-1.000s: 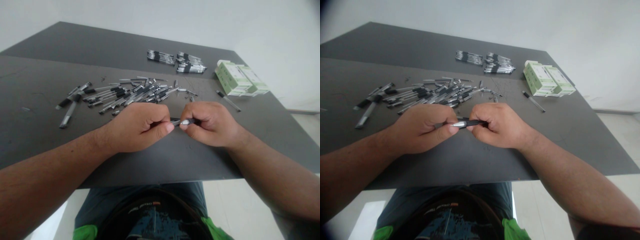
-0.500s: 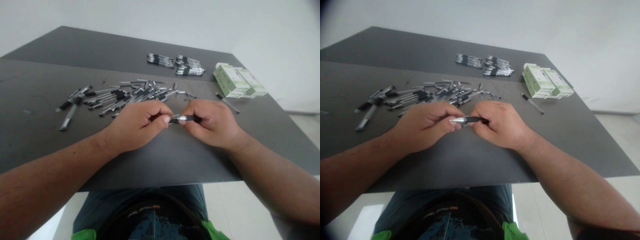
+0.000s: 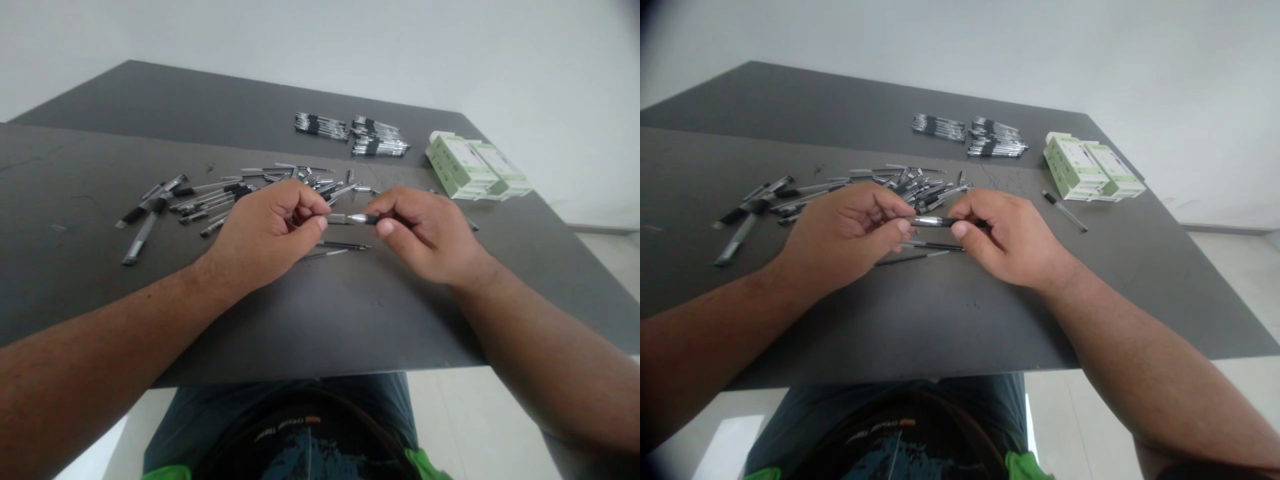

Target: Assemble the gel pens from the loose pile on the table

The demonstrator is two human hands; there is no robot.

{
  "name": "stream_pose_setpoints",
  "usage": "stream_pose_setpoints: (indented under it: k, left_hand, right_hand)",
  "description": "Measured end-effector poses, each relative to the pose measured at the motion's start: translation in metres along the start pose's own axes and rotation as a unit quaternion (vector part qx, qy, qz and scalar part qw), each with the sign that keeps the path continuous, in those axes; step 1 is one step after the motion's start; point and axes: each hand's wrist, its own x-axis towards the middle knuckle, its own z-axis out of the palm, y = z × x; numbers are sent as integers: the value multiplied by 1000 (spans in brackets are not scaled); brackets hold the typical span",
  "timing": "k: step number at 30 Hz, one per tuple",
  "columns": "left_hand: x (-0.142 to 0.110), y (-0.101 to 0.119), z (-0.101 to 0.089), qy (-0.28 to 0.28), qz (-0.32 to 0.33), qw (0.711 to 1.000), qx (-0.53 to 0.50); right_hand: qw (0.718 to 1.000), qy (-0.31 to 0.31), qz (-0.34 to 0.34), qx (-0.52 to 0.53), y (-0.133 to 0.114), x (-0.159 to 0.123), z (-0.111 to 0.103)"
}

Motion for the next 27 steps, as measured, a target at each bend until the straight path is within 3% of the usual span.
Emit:
stream_pose_setpoints:
  k: [9, 27]
  left_hand:
    - [-6, 2, -2, 68, -18, 998, 3]
    - [-4, 12, -3, 16, 41, 994, 99]
  right_hand:
    - [998, 25, 6, -63, 7, 2, -2]
    - [995, -23, 8, -98, 5, 1, 2]
